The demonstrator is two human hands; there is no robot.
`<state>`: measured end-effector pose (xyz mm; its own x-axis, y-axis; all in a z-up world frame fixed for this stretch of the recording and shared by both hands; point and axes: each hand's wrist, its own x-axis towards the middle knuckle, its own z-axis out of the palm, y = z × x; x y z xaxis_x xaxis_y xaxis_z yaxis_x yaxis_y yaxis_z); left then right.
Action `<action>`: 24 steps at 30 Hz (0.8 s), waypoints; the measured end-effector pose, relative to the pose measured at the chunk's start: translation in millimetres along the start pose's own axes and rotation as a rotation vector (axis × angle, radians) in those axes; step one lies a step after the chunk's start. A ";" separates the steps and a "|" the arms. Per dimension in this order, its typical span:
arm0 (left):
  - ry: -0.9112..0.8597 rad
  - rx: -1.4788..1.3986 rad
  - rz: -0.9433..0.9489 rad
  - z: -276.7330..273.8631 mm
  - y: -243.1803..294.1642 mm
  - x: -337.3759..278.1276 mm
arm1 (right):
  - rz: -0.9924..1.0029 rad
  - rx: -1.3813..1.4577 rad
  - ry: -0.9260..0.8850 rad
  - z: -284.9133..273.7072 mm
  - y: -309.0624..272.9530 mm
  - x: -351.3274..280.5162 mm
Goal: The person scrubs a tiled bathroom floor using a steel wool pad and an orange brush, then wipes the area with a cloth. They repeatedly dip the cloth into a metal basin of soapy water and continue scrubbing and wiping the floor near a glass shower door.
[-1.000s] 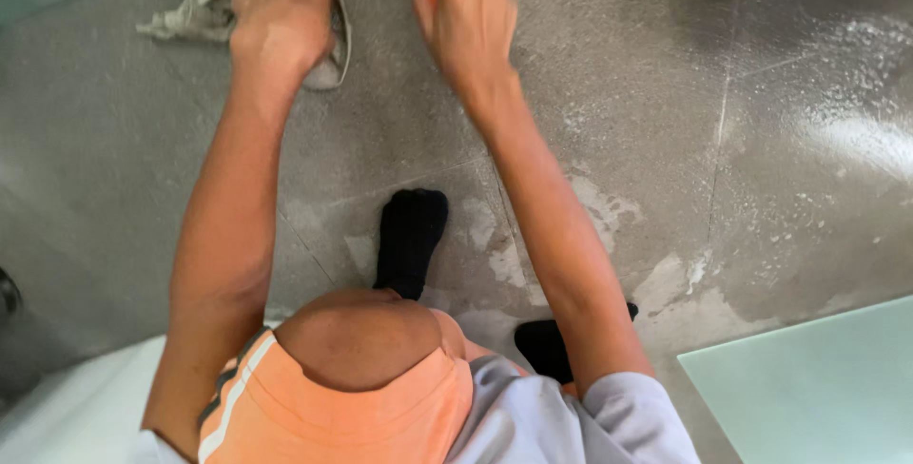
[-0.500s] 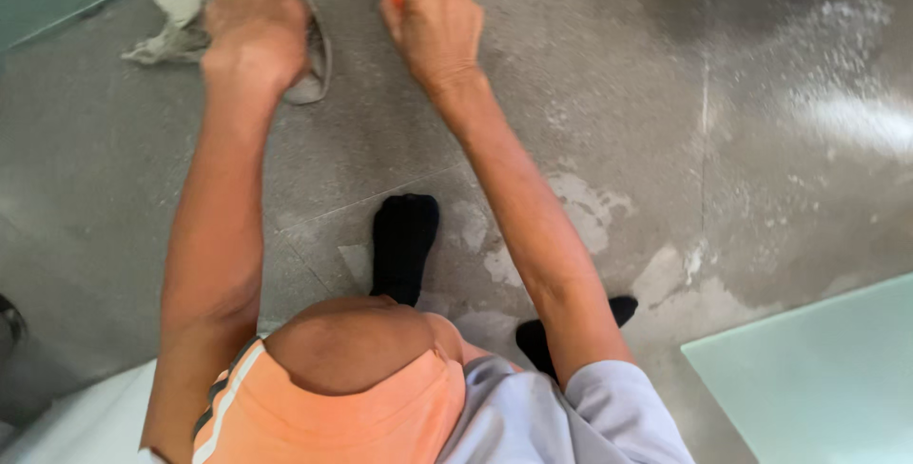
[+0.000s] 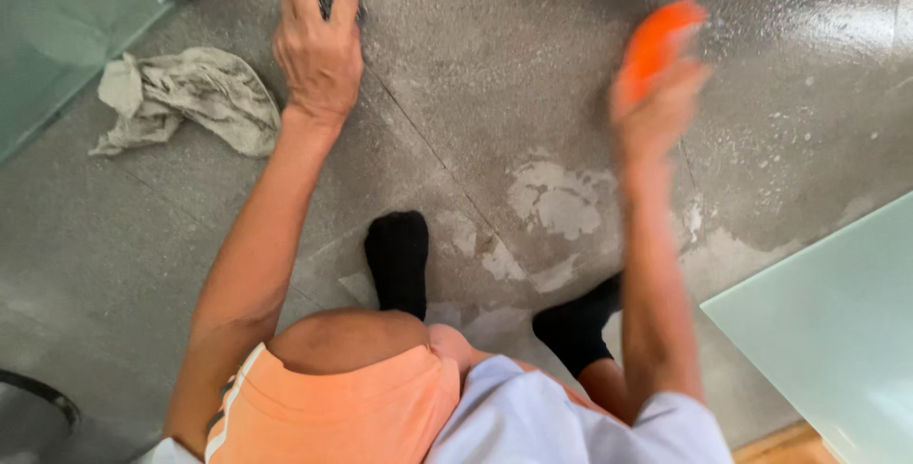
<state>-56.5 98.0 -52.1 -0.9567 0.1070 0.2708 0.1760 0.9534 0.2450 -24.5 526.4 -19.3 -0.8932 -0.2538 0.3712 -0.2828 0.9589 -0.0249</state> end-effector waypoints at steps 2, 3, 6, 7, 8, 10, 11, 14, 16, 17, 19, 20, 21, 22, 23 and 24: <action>0.083 0.045 0.020 5.5 3.0 -3.0 | 0.055 0.191 -0.321 -7.9 -81.7 -31.4; 0.119 0.063 0.031 7.4 3.0 -2.3 | 0.089 0.344 -0.445 -11.2 -115.9 -50.3; 0.129 0.128 0.046 6.5 3.6 -3.6 | 0.001 0.333 -0.477 0.1 -106.4 -77.3; 0.118 0.116 0.036 7.4 3.3 0.7 | 0.053 0.224 -0.467 10.7 -64.3 -67.6; 0.093 0.099 0.027 6.7 5.3 -0.2 | 0.228 0.223 -0.427 14.1 -17.5 -58.8; 0.077 0.069 0.019 4.3 9.5 -3.5 | 0.141 -0.276 -0.066 22.6 76.4 -25.0; 0.084 0.055 0.022 1.4 11.0 -5.4 | 0.577 0.128 -0.208 22.4 108.2 -4.6; 0.084 0.071 -0.007 -3.8 11.5 3.2 | 0.721 0.095 -0.115 33.1 83.5 62.9; 0.069 0.070 -0.016 -5.0 12.5 5.5 | 0.528 0.229 -0.143 42.9 -18.0 75.8; 0.072 0.058 -0.012 -4.1 12.8 6.4 | 0.245 0.184 -0.098 50.1 -74.9 73.4; 0.065 0.051 0.000 -3.7 13.3 -0.7 | 0.059 0.389 -0.376 59.8 -168.1 50.1; 0.070 0.059 0.012 -3.7 12.4 -3.3 | 0.019 0.430 -0.424 65.5 -171.3 40.9; 0.074 0.067 0.023 -3.7 11.2 -4.9 | -0.021 0.470 -0.473 67.6 -163.2 31.4; 0.068 0.064 0.018 -2.1 8.8 -2.4 | -0.054 0.506 -0.512 73.3 -136.1 30.4; 0.063 0.061 0.013 -0.1 6.6 0.5 | -0.052 0.561 -0.285 73.0 -83.9 31.5; 0.046 0.057 0.003 1.1 6.7 -0.5 | -0.029 0.192 -0.317 73.8 -26.6 37.2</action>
<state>-55.1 104.7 -51.6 -0.9441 0.0980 0.3147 0.1641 0.9678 0.1907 -76.0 482.1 -73.4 -0.9392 -0.3362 0.0693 -0.3432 0.9169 -0.2038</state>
